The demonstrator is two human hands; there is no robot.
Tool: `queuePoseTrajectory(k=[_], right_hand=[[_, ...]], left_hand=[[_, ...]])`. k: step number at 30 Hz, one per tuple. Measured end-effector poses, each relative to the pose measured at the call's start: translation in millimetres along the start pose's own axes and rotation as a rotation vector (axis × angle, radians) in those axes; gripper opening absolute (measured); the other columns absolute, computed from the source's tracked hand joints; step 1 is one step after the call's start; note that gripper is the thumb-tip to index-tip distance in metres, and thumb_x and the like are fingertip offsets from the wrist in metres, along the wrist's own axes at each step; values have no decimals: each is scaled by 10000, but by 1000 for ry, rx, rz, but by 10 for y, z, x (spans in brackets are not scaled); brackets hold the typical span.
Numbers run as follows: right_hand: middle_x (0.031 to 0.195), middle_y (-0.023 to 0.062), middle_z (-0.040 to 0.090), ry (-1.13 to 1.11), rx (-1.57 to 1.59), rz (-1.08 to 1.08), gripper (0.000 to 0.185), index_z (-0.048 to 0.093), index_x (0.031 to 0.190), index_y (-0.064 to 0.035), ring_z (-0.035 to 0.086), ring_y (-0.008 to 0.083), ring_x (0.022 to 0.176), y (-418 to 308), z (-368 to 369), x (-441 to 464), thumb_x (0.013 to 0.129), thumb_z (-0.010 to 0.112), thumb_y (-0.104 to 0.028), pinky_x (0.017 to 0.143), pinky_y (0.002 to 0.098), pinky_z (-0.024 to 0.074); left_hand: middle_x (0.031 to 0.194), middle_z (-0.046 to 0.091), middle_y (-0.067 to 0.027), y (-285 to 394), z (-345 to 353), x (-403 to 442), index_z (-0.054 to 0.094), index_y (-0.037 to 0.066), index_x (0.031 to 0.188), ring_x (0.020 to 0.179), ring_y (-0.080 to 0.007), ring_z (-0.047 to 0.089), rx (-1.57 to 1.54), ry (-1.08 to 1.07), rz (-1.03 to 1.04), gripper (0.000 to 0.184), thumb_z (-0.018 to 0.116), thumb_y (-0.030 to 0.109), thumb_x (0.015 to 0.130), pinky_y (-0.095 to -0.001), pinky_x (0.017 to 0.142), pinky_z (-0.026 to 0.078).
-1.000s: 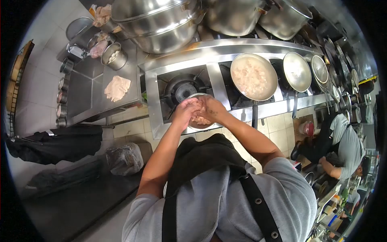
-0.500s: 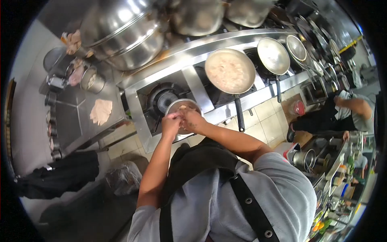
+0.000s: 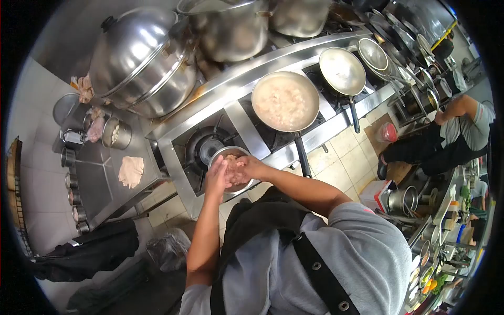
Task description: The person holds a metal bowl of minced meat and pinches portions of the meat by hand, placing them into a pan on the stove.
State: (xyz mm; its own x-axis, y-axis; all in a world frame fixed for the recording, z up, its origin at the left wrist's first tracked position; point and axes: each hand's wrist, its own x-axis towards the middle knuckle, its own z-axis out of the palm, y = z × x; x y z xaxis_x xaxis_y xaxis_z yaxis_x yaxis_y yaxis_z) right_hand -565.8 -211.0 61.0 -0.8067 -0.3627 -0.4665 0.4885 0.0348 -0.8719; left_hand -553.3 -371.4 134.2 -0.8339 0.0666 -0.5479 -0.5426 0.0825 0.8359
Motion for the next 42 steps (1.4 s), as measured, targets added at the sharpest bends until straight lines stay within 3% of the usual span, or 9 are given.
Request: queuePoseTrajectory(k=[5,7,11,24,30,31,33,36,42], right_hand=[[780,79,615,120,206,26,244,567,966,-15,567,142,553,-461,-647,-184,922,419,-204,441,273,459],[704,94,601,277,105,-173,349,573,927,-32,571,214,570,-534,-1117,-27,955,387,-325,555,360,499],[938,226,642,850,-807,-396,368,572,980,3,635,352,826,-937,-2079,385,922,401,-317,706,419,502],[1043,253,613,846,-1161,-193,247,619,1024,-36,593,381,995,-1100,-3160,1182,815,544,-144,854,419,472],[796,182,659,501,-799,-596,178,646,917,-69,646,325,756,-1461,-1515,342,813,609,-209,687,392,502],[790,115,660,389,-682,-557,93,622,891,-18,620,130,722,-1223,-1180,353,823,574,-60,663,280,493],[801,121,663,-28,-830,-352,122,636,905,-36,642,193,753,-1187,-451,-3,814,573,-87,676,319,502],[1044,209,617,26,-1469,-269,570,526,1149,1,619,320,984,-301,181,294,713,723,-309,817,372,502],[1184,183,565,129,-1681,-121,498,450,1222,-16,601,297,1036,48,475,447,816,628,-245,816,364,514]], left_hand=[[1134,634,-39,-364,-187,278,505,81,1284,936,-140,611,48,45,143,466,553,347,905,-253,675,417],[1053,652,-15,-461,-185,309,544,66,1229,885,-115,608,68,25,125,407,581,291,891,-237,650,415],[971,656,-3,-556,-141,309,571,67,1189,849,-95,605,93,34,9,363,605,257,882,-227,628,417],[948,648,-26,-407,-77,90,591,42,1139,828,-111,610,136,148,12,303,571,162,861,-243,647,452],[856,645,-60,-528,-153,380,645,12,1005,743,-123,593,132,110,191,237,623,168,829,-277,649,473],[856,645,-60,-474,-145,395,645,12,1005,743,-123,593,128,119,183,237,623,168,829,-277,649,473],[862,630,-38,-336,-148,443,615,18,1070,753,-104,580,-27,83,54,260,576,195,884,-251,624,474],[879,631,-45,-502,-195,663,626,8,1038,800,-119,581,49,190,157,269,564,219,882,-274,701,470],[930,645,-68,-594,-278,755,623,-10,1047,846,-145,589,89,105,110,317,567,238,857,-295,745,459]])
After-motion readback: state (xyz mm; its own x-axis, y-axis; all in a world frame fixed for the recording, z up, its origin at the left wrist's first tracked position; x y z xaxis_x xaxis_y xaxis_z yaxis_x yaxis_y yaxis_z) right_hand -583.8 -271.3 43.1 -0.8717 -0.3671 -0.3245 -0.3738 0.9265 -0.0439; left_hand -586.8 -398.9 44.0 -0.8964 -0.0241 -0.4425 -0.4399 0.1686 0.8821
